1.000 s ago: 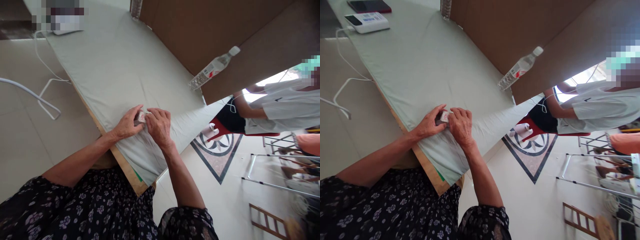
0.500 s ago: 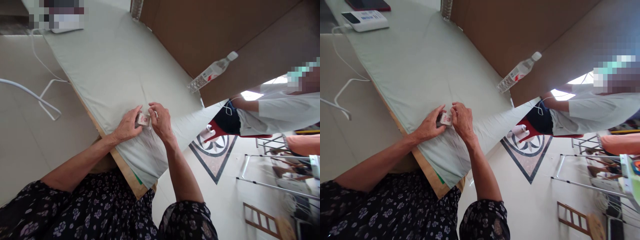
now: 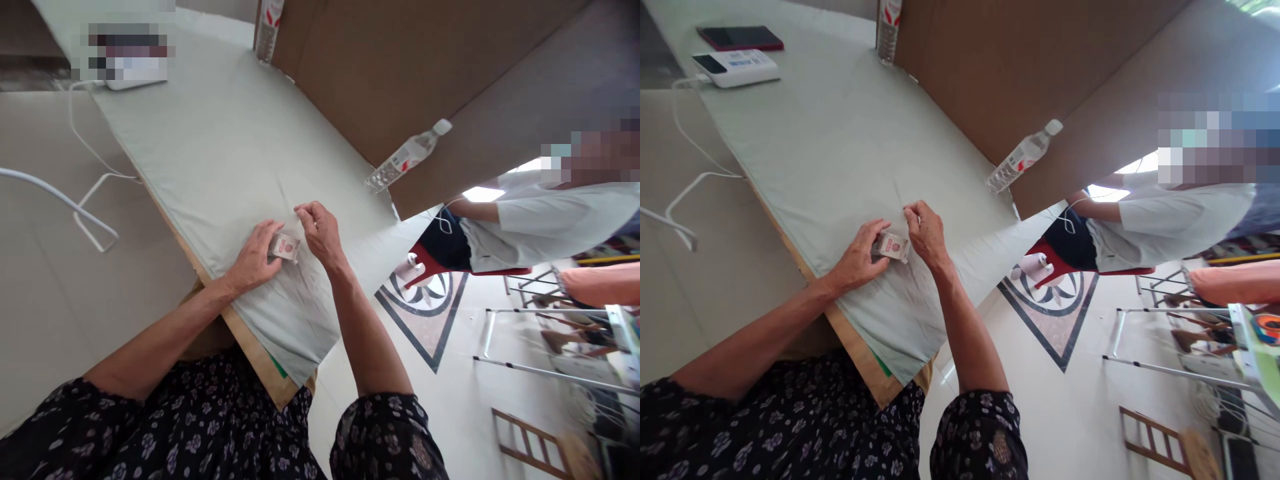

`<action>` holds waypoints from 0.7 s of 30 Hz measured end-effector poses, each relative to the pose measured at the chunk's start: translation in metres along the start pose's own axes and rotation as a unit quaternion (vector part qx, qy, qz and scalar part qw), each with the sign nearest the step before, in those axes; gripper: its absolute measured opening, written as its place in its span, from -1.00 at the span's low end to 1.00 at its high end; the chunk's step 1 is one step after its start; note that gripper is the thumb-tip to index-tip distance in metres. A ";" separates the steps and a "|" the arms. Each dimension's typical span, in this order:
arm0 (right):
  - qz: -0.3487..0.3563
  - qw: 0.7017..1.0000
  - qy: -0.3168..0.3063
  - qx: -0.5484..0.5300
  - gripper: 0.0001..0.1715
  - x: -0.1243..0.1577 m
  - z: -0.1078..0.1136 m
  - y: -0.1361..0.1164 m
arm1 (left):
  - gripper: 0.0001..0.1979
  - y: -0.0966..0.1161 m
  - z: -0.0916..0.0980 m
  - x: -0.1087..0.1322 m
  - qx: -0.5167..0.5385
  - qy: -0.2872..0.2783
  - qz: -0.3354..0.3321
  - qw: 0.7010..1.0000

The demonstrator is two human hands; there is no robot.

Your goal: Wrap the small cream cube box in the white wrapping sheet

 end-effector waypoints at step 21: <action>-0.028 0.994 0.048 0.098 -0.79 -0.090 0.056 0.018 | -0.33 0.004 0.004 -0.002 0.054 -0.046 0.044 0.997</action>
Point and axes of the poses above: each hand's wrist, its own x-axis away from the middle knuckle, its own z-axis out of the back of the hand, y = z × x, the point moved 5 cm from there along -x, towards the middle knuckle, and after that the axes turned 7 degrees about -y, right-handed, at the moved point
